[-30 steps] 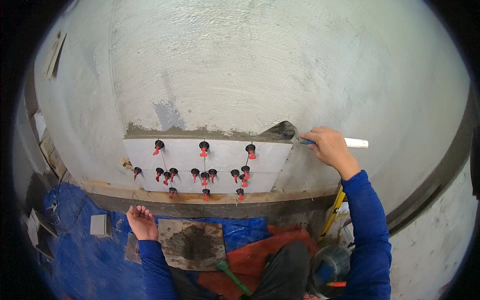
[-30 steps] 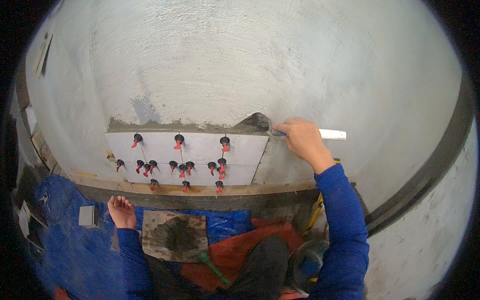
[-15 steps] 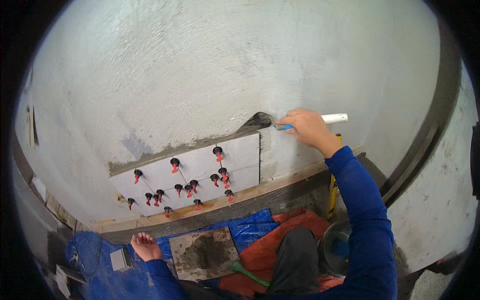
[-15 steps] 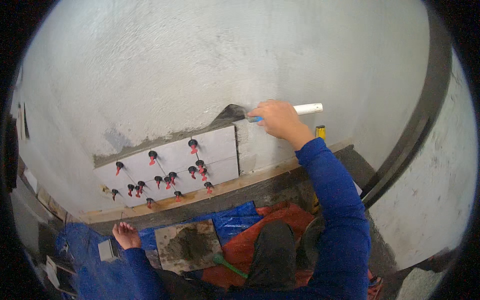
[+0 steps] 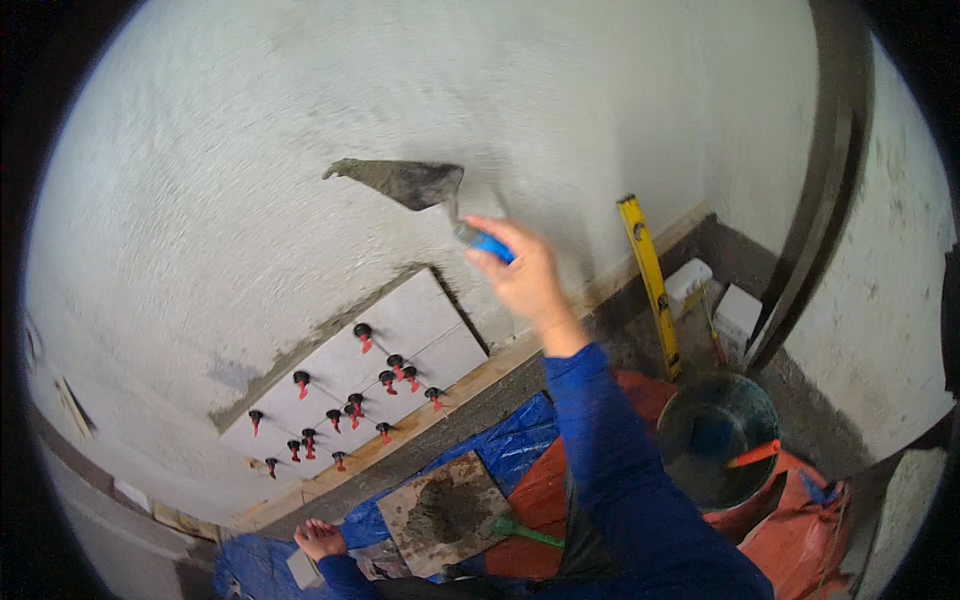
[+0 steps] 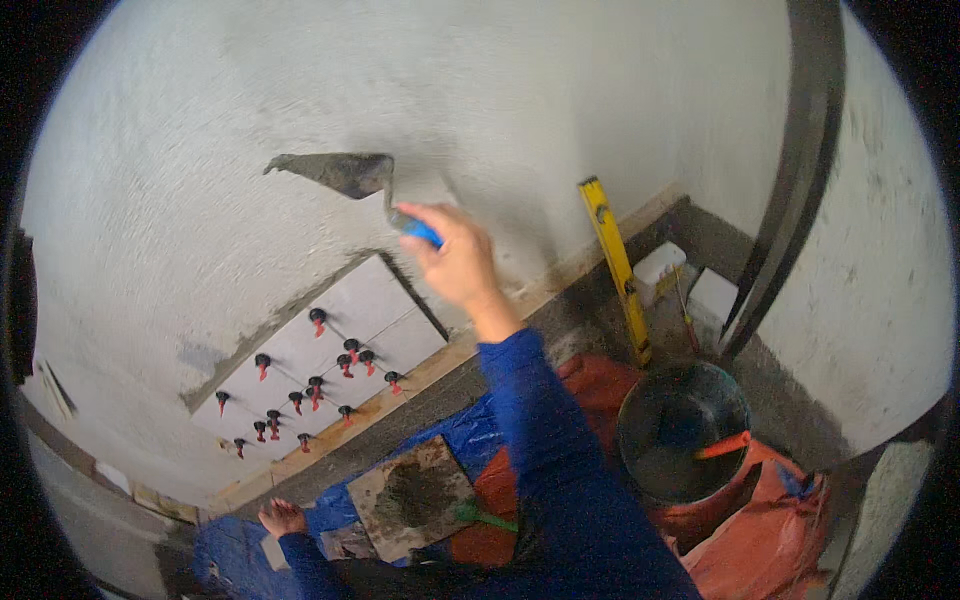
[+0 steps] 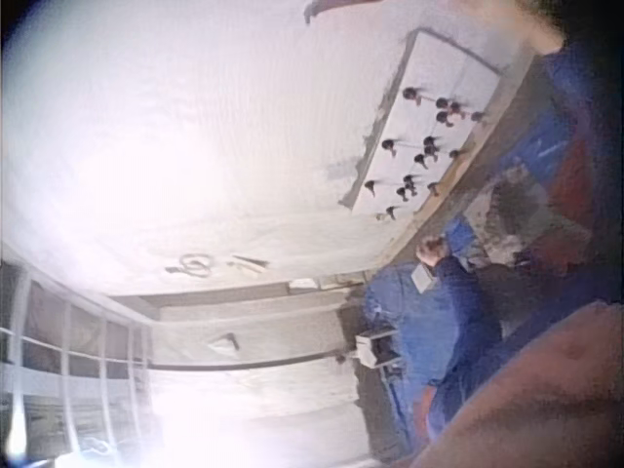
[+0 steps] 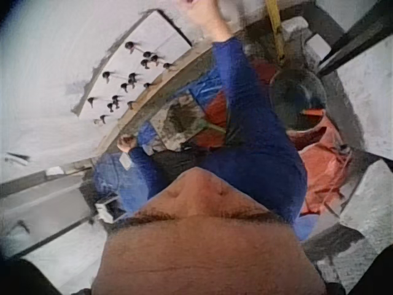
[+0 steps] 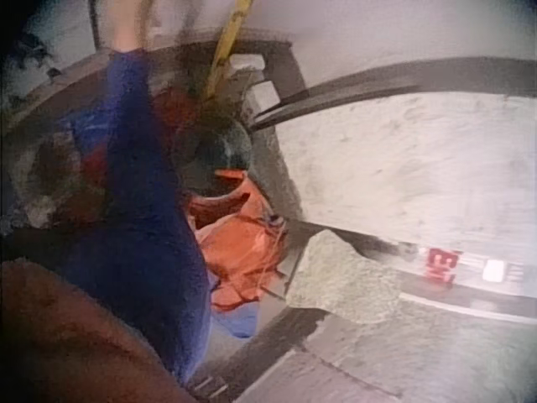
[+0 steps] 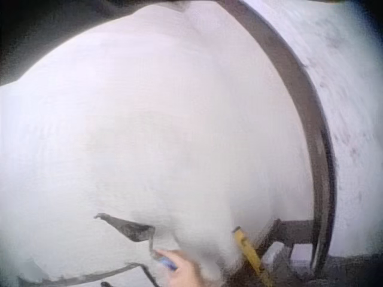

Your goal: The person installs white rectangular wall tiles using red leveling clips and a spirit level. They press tiles into place, adjust the clips, check alignment with the level, and apply cement with a trowel to the wall surface.

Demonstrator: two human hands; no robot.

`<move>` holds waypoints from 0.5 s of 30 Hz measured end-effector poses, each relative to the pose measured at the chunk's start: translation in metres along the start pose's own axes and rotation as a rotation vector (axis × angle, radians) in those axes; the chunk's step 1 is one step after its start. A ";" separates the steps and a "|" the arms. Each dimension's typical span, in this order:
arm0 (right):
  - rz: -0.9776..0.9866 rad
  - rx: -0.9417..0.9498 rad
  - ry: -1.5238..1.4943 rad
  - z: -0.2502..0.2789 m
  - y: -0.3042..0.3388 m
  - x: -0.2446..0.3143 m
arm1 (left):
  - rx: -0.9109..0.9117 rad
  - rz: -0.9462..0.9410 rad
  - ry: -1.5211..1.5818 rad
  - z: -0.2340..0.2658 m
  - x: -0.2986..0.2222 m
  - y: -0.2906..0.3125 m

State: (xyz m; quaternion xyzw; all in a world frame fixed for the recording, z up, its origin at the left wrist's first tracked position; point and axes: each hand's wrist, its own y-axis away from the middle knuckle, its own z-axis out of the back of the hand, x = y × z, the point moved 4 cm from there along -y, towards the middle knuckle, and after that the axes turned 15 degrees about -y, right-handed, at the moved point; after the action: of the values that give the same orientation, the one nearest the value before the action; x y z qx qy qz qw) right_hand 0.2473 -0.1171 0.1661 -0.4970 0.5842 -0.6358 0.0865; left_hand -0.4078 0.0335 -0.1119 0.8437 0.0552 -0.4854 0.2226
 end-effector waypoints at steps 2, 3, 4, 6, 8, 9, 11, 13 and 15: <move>-0.062 -0.155 -0.115 0.001 0.032 -0.024 | -0.096 -0.012 -0.050 0.018 -0.002 0.000; -0.088 -0.193 -0.134 0.004 0.049 -0.032 | -0.128 -0.042 -0.092 0.027 -0.003 0.000; -0.199 -0.231 -0.134 0.007 0.060 -0.044 | -0.106 -0.031 -0.107 0.036 -0.004 0.001; -0.250 -0.217 -0.133 0.012 0.068 -0.061 | -0.150 0.038 -0.121 0.059 -0.009 0.007; -0.306 -0.209 -0.121 0.017 0.068 -0.068 | -0.113 -0.014 -0.245 0.065 -0.013 0.012; -0.309 -0.207 -0.115 0.021 0.067 -0.068 | -0.198 0.014 -0.281 0.069 -0.011 0.016; -0.301 -0.210 -0.109 0.025 0.066 -0.067 | -0.012 0.031 -0.286 0.058 -0.010 0.023; -0.299 -0.192 -0.165 0.028 0.065 -0.064 | -0.187 0.041 -0.322 0.055 -0.010 0.031; -0.300 -0.150 -0.168 0.032 0.065 -0.059 | -0.221 0.066 -0.368 0.050 -0.011 0.039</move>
State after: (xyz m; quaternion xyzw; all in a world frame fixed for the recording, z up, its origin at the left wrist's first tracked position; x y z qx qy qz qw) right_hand 0.2691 -0.1175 0.0750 -0.6350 0.5402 -0.5523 0.0019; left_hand -0.4413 -0.0217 -0.1114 0.7128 0.0389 -0.6146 0.3357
